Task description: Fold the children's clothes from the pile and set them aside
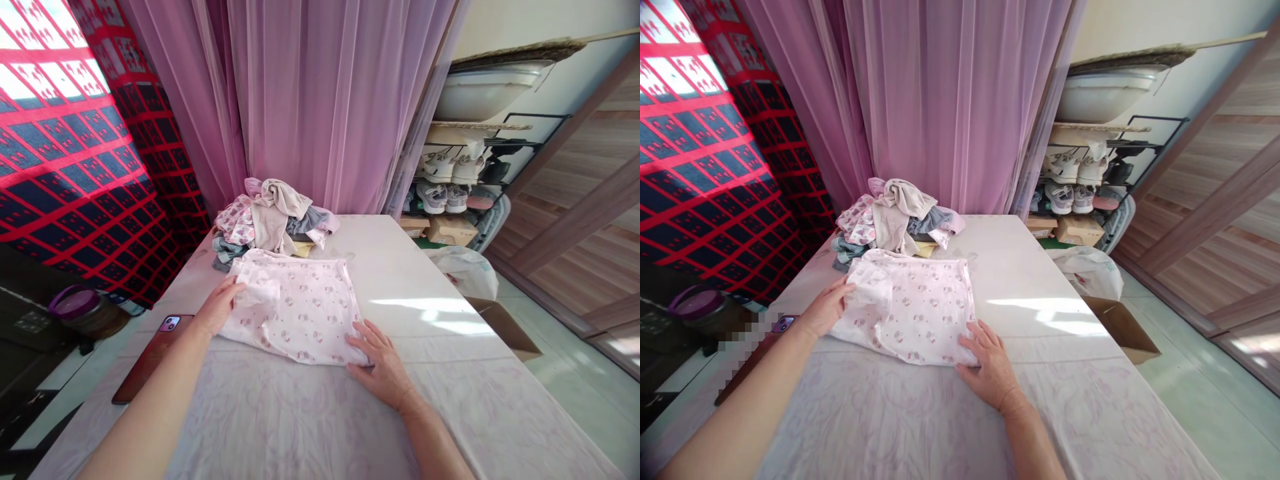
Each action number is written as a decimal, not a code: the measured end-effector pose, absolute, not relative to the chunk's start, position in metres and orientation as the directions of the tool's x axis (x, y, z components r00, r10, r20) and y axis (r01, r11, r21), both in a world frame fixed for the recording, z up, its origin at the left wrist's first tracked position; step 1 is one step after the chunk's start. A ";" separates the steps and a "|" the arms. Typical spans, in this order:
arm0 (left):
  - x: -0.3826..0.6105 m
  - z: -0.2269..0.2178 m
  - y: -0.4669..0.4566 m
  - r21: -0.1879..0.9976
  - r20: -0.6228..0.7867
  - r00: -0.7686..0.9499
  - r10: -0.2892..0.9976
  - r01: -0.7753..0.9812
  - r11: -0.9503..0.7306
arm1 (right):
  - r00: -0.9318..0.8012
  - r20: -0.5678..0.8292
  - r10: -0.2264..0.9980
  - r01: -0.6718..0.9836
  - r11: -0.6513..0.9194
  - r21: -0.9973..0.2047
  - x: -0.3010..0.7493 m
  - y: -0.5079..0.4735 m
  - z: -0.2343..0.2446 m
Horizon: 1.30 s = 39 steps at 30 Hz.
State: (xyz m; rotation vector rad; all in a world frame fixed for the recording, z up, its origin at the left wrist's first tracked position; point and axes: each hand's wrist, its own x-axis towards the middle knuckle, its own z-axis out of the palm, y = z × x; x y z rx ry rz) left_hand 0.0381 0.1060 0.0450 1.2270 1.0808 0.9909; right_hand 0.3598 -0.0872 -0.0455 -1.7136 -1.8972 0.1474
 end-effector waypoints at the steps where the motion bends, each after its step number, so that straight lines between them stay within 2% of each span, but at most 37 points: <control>1: 0.026 0.046 0.095 0.987 -0.125 0.195 0.973 -0.074 0.141 | -0.019 0.293 0.956 0.882 0.154 -0.445 0.360 -0.089 -0.044; 5: -0.009 0.041 0.058 0.953 -0.256 0.024 0.966 -0.161 0.257 | -0.015 0.171 0.985 0.892 0.090 -0.444 0.362 -0.093 -0.035; 8: -0.023 0.042 0.043 0.949 -0.279 -0.103 0.955 -0.180 0.257 | -0.017 0.136 0.991 0.895 0.076 -0.440 0.365 -0.097 -0.030; 13: -0.027 0.062 0.041 0.945 -0.095 -0.107 0.990 -0.323 0.056 | -0.027 0.152 0.988 0.895 0.092 -0.436 0.371 -0.097 -0.027; 16: -0.022 0.079 0.055 0.951 -0.014 -0.076 0.997 -0.309 -0.010 | -0.046 0.178 0.983 0.887 0.122 -0.446 0.373 -0.088 -0.015; 19: -0.016 0.094 0.082 0.976 0.020 -0.048 0.999 -0.214 -0.030 | -0.074 0.186 0.980 0.872 0.154 -0.465 0.377 -0.067 0.008; 21: -0.013 0.102 0.105 0.984 0.065 -0.035 0.997 -0.165 -0.070 | -0.086 0.125 0.988 0.859 0.137 -0.493 0.381 -0.049 0.024; 24: -0.007 0.107 0.142 0.988 0.103 -0.008 0.995 -0.118 -0.103 | 0.010 -0.020 1.000 0.820 -0.019 -0.572 0.385 -0.021 0.037; 26: -0.002 0.103 0.163 0.995 0.078 0.012 0.997 -0.058 -0.077 | 0.101 -0.068 0.993 0.793 -0.122 -0.597 0.385 -0.004 0.036; 30: 0.007 0.080 0.180 0.982 -0.070 0.062 0.996 0.181 0.058 | 0.223 -0.067 0.973 0.708 -0.209 -0.674 0.383 0.013 0.020; 32: 0.007 0.062 0.176 0.948 -0.123 0.012 0.992 0.297 0.115 | 0.284 -0.069 0.956 0.676 -0.251 -0.693 0.380 0.013 0.012; 35: -0.004 0.032 0.160 0.874 -0.123 -0.107 0.987 0.459 0.159 | 0.325 -0.030 0.945 0.667 -0.251 -0.701 0.375 0.003 0.001; 37: -0.014 0.016 0.145 0.787 -0.116 -0.134 0.984 0.592 0.174 | 0.329 0.051 0.943 0.675 -0.198 -0.711 0.370 -0.004 -0.008; 39: -0.022 0.006 0.128 0.646 -0.110 -0.128 0.986 0.745 0.169 | 0.355 0.127 0.926 0.703 -0.175 -0.690 0.365 -0.010 -0.018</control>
